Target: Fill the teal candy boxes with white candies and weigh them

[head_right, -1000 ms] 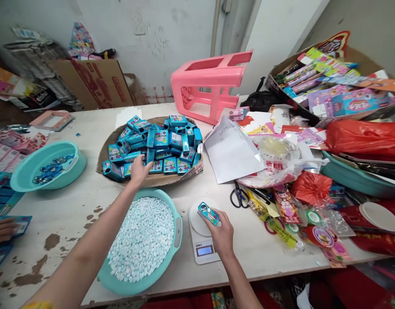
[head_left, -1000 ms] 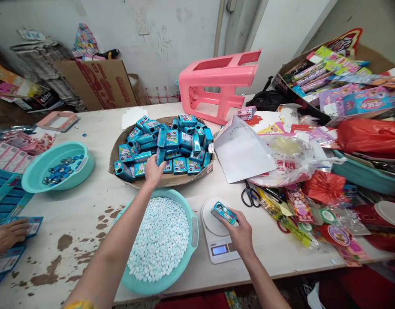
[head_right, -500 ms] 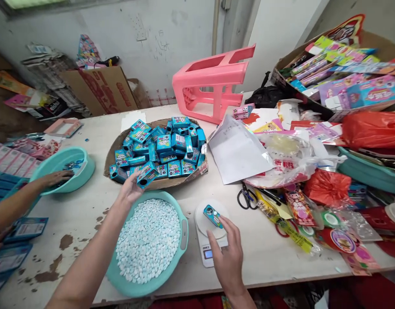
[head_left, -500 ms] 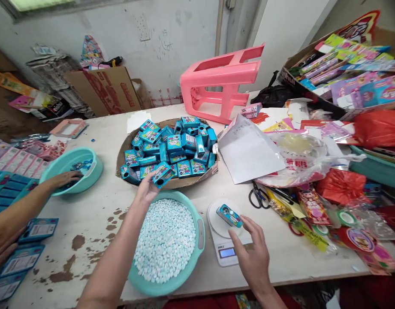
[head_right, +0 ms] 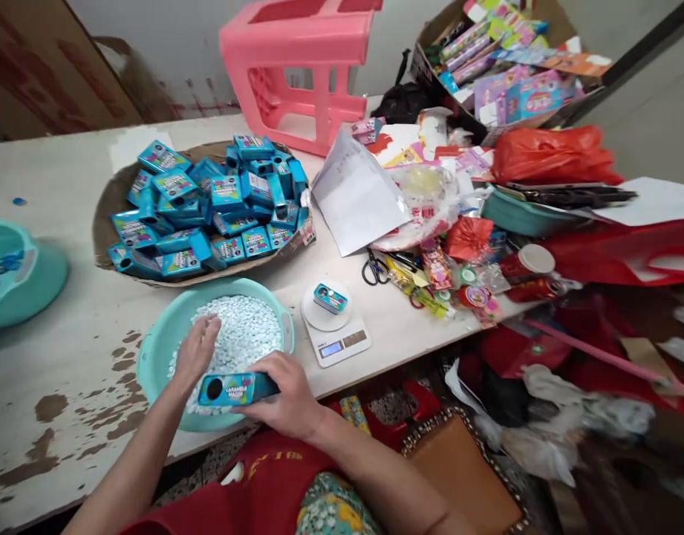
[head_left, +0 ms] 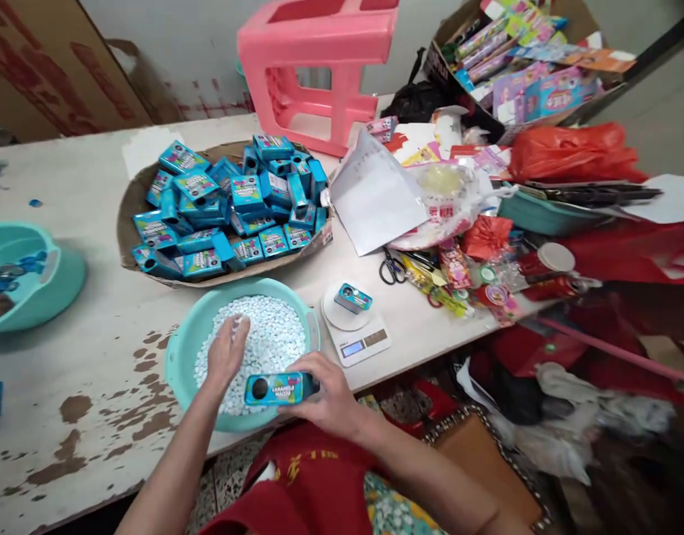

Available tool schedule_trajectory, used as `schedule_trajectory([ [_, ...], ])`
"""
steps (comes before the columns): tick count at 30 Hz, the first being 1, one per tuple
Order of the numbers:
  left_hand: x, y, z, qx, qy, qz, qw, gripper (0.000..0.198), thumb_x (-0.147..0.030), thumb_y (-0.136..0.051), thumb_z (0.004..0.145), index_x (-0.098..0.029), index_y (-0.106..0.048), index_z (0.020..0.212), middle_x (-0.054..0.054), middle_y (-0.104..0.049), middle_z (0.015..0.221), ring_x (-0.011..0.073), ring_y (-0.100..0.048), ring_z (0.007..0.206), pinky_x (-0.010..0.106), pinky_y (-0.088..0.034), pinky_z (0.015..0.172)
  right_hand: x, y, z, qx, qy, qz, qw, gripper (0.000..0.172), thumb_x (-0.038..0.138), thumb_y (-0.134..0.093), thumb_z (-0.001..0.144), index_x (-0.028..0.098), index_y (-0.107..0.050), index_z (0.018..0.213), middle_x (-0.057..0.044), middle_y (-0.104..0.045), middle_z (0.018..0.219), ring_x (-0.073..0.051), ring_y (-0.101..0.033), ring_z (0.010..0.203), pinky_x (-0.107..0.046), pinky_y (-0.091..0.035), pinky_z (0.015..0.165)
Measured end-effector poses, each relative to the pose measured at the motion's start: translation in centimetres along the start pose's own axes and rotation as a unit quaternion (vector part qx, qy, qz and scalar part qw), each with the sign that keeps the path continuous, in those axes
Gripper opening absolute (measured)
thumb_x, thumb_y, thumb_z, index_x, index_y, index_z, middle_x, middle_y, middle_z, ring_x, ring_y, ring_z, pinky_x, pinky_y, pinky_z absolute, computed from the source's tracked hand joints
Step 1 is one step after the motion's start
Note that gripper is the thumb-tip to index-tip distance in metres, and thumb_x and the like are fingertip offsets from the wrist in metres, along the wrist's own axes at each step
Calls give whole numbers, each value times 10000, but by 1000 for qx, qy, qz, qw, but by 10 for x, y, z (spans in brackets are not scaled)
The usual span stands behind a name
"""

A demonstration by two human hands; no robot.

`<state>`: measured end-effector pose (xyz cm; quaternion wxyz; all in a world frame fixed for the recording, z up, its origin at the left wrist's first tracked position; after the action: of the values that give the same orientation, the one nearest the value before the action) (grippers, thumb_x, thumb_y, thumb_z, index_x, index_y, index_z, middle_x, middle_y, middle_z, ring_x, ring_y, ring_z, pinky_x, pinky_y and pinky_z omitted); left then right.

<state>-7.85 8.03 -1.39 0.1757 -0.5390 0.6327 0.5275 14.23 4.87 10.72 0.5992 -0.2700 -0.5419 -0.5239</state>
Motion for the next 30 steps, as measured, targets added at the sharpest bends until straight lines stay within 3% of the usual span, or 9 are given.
schedule_trajectory([
  [4,7,-16,42,-101,-26,288,952,591,-582,-449,817,-180,-528,1243,190,-449,1333,396,-352,1256,561,-300,988,-26,-10,-32,-6,-173,53,984,388,381,-781,671,210,-622,980,-23,-613,917,-172,-574,846,-288,-474,760],
  [8,-4,-71,35,0,-61,337,940,547,-613,-393,824,-221,-574,1159,151,-543,1195,377,-440,1142,496,-392,883,-49,-13,-48,-24,-280,180,943,339,369,-716,741,214,-602,1021,-10,-625,960,-174,-581,896,-308,-477,828],
  [11,-12,-85,12,31,-118,323,939,397,-539,-439,823,-237,-621,1003,114,-597,1059,314,-531,1002,395,-425,787,-61,-8,-46,-82,-309,268,909,326,394,-691,755,215,-568,998,4,-644,905,-164,-603,840,-315,-498,802],
  [14,-4,-64,1,7,-92,210,973,251,-453,-510,793,-224,-612,798,61,-609,827,226,-574,784,312,-417,673,-66,3,-33,-119,-301,228,918,347,403,-721,718,215,-563,962,18,-630,840,-154,-599,775,-295,-502,745],
  [17,10,-33,-4,-10,12,-63,998,253,-442,-588,734,-194,-546,705,8,-544,658,135,-504,549,242,-358,506,-60,8,-12,-97,-257,111,955,386,401,-734,699,213,-585,1003,-7,-632,896,-175,-598,828,-308,-493,768],
  [19,3,-20,-12,-7,51,-254,966,287,-442,-638,698,-180,-522,713,-12,-527,652,94,-452,470,210,-294,425,-50,5,4,-70,-204,25,976,367,380,-738,694,213,-602,991,-24,-630,929,-196,-594,876,-329,-482,799],
  [22,-34,-3,-27,8,11,-426,905,271,-388,-675,685,-175,-521,753,-17,-536,684,86,-486,487,192,-295,401,-38,-13,23,-30,-121,-85,988,305,295,-733,698,215,-613,967,-40,-621,944,-218,-581,918,-349,-463,822],
  [25,-61,9,-38,-14,-35,-492,870,232,-341,-676,692,-166,-530,737,-8,-561,710,109,-563,590,212,-419,495,-35,-36,34,1,-86,-159,984,279,227,-718,702,214,-624,965,-52,-630,944,-232,-576,929,-354,-450,817],
  [30,-60,19,-36,-89,-48,-504,858,225,-327,-686,687,-161,-538,720,-20,-574,705,111,-591,604,245,-477,604,-35,-54,40,26,-86,-231,969,292,264,-739,696,231,-639,968,-42,-649,943,-251,-582,945,-362,-422,805],
])
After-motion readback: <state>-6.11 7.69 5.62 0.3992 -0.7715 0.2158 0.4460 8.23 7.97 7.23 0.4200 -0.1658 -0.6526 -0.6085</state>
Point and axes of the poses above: each hand's wrist, its own z-axis towards the middle knuckle, its own y-axis out of the back of the hand, x = y × z, the point moved 9 cm from there along z, towards the middle knuckle
